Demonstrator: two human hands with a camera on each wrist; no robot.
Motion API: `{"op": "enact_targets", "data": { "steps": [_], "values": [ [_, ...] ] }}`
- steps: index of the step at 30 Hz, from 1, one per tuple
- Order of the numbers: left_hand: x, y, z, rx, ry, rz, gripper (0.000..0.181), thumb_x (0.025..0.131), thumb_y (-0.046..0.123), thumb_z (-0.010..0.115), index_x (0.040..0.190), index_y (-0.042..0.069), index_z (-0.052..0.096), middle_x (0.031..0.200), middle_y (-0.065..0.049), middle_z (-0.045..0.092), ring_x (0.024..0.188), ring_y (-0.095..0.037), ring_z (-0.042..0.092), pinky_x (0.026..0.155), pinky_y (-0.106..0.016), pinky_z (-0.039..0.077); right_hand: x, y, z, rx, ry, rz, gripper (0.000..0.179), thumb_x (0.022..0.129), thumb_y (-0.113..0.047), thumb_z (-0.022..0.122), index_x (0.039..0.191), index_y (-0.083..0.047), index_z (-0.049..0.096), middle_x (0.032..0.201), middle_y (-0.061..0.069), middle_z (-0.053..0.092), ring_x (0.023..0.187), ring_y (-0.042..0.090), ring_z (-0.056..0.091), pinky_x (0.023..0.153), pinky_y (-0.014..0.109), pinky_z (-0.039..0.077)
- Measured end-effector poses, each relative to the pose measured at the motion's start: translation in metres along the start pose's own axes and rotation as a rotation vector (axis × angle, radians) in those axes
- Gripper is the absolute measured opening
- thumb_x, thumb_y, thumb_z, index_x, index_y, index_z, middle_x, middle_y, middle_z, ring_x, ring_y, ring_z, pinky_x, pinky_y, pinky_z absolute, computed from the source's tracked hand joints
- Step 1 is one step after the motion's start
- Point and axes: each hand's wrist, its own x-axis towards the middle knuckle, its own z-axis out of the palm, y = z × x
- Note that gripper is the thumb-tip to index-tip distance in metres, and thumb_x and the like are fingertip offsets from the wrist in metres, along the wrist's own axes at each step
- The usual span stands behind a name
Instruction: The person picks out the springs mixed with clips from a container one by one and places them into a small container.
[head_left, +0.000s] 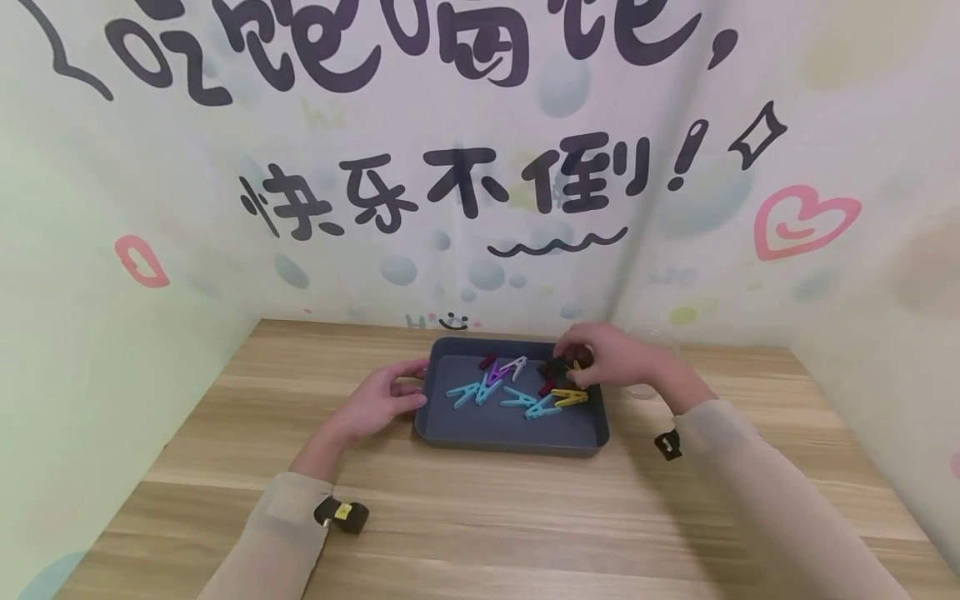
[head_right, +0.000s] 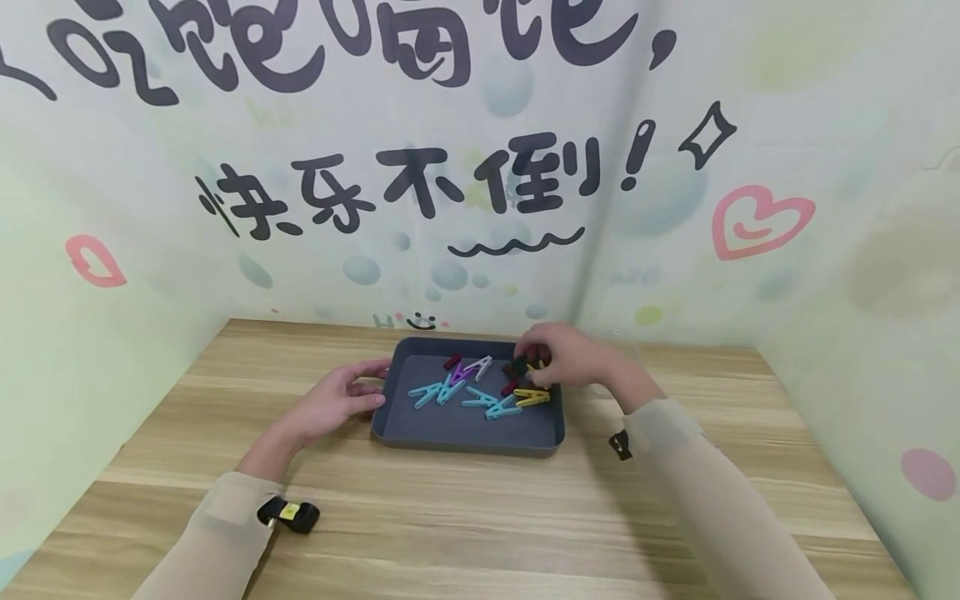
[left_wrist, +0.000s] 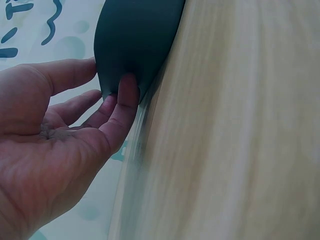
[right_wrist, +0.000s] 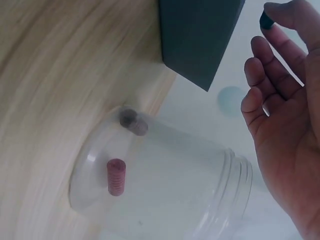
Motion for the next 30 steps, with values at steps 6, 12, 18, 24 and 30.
{"op": "enact_targets", "data": {
  "steps": [6,12,18,24,30],
  "values": [
    [0.001,-0.002,0.0,0.005,-0.004,-0.002,0.061,0.104,-0.003,0.061,0.16,-0.006,0.037,0.153,-0.029,0.048,0.132,-0.045,0.059,0.101,-0.042,0.059,-0.009,0.003,-0.006,0.029,0.062,-0.007,0.032,0.088,-0.014,0.079,0.119,-0.01,0.076,0.108,0.002,0.071,0.096,0.025,0.063,0.087,0.052,0.057],
    [0.0,-0.001,0.0,0.009,0.003,-0.007,0.061,0.104,-0.002,0.062,0.16,-0.006,0.038,0.153,-0.029,0.048,0.132,-0.044,0.06,0.101,-0.043,0.059,-0.019,0.006,-0.013,0.038,0.093,0.026,0.034,0.09,-0.015,0.079,0.124,-0.012,0.075,0.109,0.001,0.072,0.098,0.028,0.062,0.081,0.043,0.055],
    [0.0,0.0,0.0,0.012,0.0,-0.002,0.061,0.104,-0.002,0.062,0.16,-0.005,0.038,0.153,-0.028,0.048,0.132,-0.044,0.06,0.101,-0.043,0.059,-0.03,0.007,-0.021,0.054,0.136,0.031,0.032,0.09,-0.01,0.079,0.122,-0.015,0.075,0.105,0.001,0.07,0.097,0.033,0.061,0.073,0.037,0.053],
    [0.001,-0.002,-0.001,0.014,-0.005,-0.001,0.061,0.104,-0.001,0.062,0.16,-0.005,0.038,0.153,-0.028,0.048,0.132,-0.044,0.06,0.102,-0.043,0.059,-0.042,0.011,-0.028,0.145,0.156,0.079,0.033,0.09,-0.007,0.077,0.122,-0.013,0.073,0.102,0.009,0.063,0.089,0.033,0.055,0.05,0.041,0.061],
    [0.0,0.0,0.0,0.02,-0.002,-0.001,0.061,0.104,-0.001,0.062,0.16,-0.005,0.039,0.154,-0.029,0.047,0.133,-0.045,0.059,0.103,-0.044,0.058,-0.051,0.019,-0.034,0.087,0.195,0.055,0.031,0.091,-0.01,0.079,0.121,-0.015,0.073,0.101,0.003,0.065,0.092,0.027,0.056,0.064,0.032,0.058]
  ]
}}
